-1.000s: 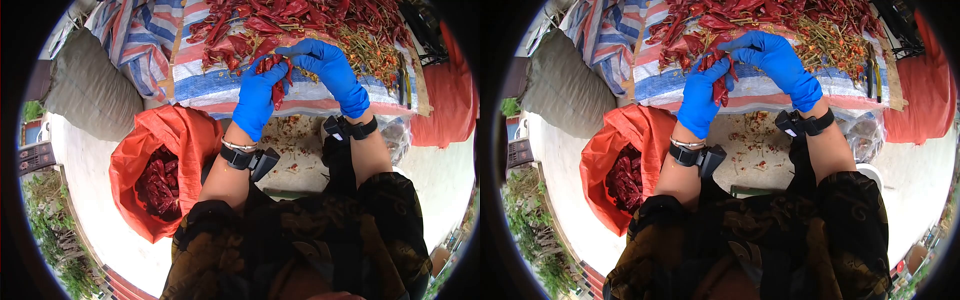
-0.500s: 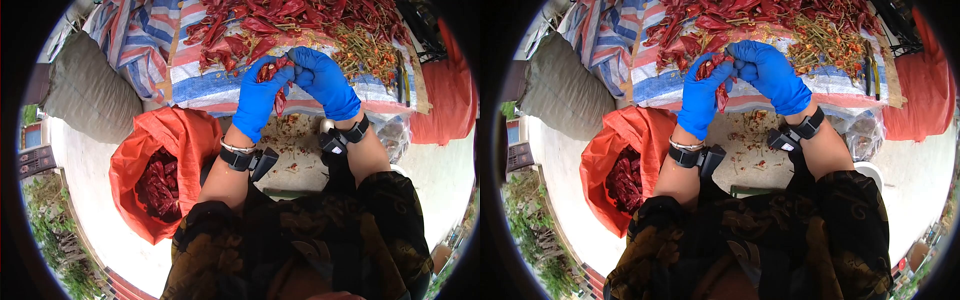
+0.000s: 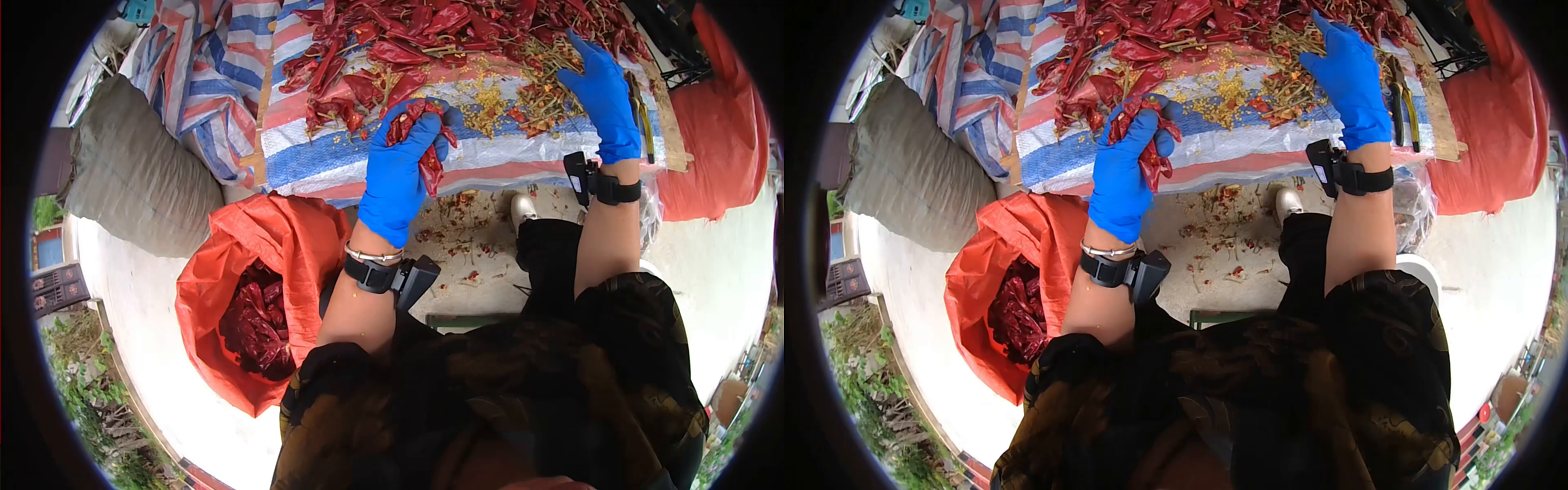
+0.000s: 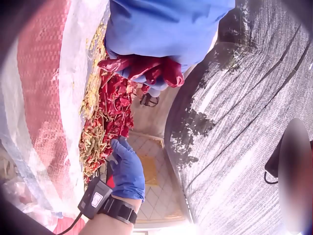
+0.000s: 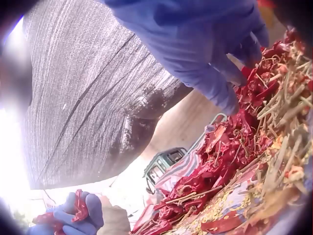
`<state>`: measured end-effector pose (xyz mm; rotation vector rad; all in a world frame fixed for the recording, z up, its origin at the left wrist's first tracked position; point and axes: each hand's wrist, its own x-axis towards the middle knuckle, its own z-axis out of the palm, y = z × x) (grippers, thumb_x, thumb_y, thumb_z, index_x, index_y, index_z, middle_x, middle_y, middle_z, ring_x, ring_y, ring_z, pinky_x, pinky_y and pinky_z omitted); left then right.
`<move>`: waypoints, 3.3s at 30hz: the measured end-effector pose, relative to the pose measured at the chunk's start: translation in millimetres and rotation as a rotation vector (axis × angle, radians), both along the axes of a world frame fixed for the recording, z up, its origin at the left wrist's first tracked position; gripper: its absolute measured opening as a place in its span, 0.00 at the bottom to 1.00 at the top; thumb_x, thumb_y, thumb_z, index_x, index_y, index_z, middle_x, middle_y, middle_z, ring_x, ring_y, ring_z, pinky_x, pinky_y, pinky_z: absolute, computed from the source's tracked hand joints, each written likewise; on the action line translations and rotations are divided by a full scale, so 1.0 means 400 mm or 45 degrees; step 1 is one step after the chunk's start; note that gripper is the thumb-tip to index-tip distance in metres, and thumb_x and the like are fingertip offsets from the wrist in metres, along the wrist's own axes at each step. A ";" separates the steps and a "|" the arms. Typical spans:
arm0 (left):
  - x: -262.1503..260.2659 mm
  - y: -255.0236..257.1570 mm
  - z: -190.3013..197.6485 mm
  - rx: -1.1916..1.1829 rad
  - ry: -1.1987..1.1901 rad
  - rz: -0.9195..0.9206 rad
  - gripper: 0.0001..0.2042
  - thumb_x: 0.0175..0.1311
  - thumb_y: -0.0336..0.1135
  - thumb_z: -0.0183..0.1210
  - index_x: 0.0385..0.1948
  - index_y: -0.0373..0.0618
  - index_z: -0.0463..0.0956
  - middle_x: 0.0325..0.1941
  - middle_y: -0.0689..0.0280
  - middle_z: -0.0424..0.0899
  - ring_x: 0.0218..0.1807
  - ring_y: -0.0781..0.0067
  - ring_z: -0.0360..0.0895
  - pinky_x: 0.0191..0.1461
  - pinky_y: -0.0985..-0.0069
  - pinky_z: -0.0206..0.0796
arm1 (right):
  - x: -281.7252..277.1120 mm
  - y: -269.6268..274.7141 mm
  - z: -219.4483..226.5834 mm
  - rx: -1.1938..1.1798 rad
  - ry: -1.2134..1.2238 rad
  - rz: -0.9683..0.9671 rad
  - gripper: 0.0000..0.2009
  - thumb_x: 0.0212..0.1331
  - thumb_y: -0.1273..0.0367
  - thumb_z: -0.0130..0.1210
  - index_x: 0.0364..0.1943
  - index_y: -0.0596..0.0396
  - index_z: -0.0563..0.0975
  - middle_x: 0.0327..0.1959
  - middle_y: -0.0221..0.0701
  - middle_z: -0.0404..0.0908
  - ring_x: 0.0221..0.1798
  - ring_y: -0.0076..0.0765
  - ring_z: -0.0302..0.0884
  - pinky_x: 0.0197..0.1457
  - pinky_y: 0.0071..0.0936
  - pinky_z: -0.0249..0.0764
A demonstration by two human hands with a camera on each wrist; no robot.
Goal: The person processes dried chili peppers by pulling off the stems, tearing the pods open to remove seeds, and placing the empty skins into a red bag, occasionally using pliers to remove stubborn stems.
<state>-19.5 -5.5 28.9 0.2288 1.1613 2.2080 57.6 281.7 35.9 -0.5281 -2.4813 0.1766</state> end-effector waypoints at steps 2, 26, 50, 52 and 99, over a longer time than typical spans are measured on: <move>-0.007 0.004 -0.016 0.042 -0.020 -0.003 0.11 0.60 0.32 0.53 0.42 0.39 0.71 0.36 0.60 0.78 0.25 0.79 0.70 0.27 0.85 0.62 | 0.027 0.012 0.006 0.081 0.024 -0.157 0.27 0.44 0.57 0.59 0.52 0.46 0.71 0.54 0.45 0.68 0.53 0.48 0.68 0.56 0.36 0.64; 0.032 0.038 0.004 -0.009 0.095 -0.031 0.12 0.60 0.34 0.53 0.42 0.39 0.70 0.30 0.64 0.76 0.26 0.76 0.70 0.26 0.83 0.62 | 0.301 0.234 -0.064 -0.413 -0.164 -0.919 0.15 0.47 0.61 0.53 0.38 0.52 0.78 0.38 0.45 0.77 0.42 0.49 0.75 0.45 0.38 0.70; -0.012 -0.021 0.019 0.312 -0.031 -0.191 0.12 0.60 0.38 0.53 0.38 0.40 0.71 0.29 0.64 0.76 0.26 0.75 0.70 0.27 0.80 0.62 | 0.138 -0.249 0.115 -2.085 -0.102 1.390 0.19 0.51 0.64 0.49 0.45 0.62 0.73 0.53 0.46 0.68 0.58 0.43 0.63 0.62 0.39 0.56; -0.010 -0.024 0.029 0.254 0.049 -0.177 0.10 0.59 0.36 0.54 0.37 0.42 0.71 0.30 0.64 0.76 0.26 0.76 0.70 0.28 0.80 0.62 | 0.145 -0.285 0.159 -1.825 -0.292 1.159 0.17 0.50 0.65 0.50 0.42 0.62 0.75 0.47 0.41 0.72 0.54 0.39 0.67 0.58 0.34 0.60; -0.011 -0.053 0.049 -0.325 0.664 0.187 0.11 0.56 0.23 0.53 0.41 0.41 0.70 0.37 0.64 0.77 0.37 0.73 0.76 0.42 0.78 0.69 | 0.162 -0.349 0.104 -0.066 -0.268 0.529 0.16 0.46 0.72 0.57 0.41 0.59 0.70 0.50 0.41 0.68 0.48 0.50 0.67 0.49 0.36 0.66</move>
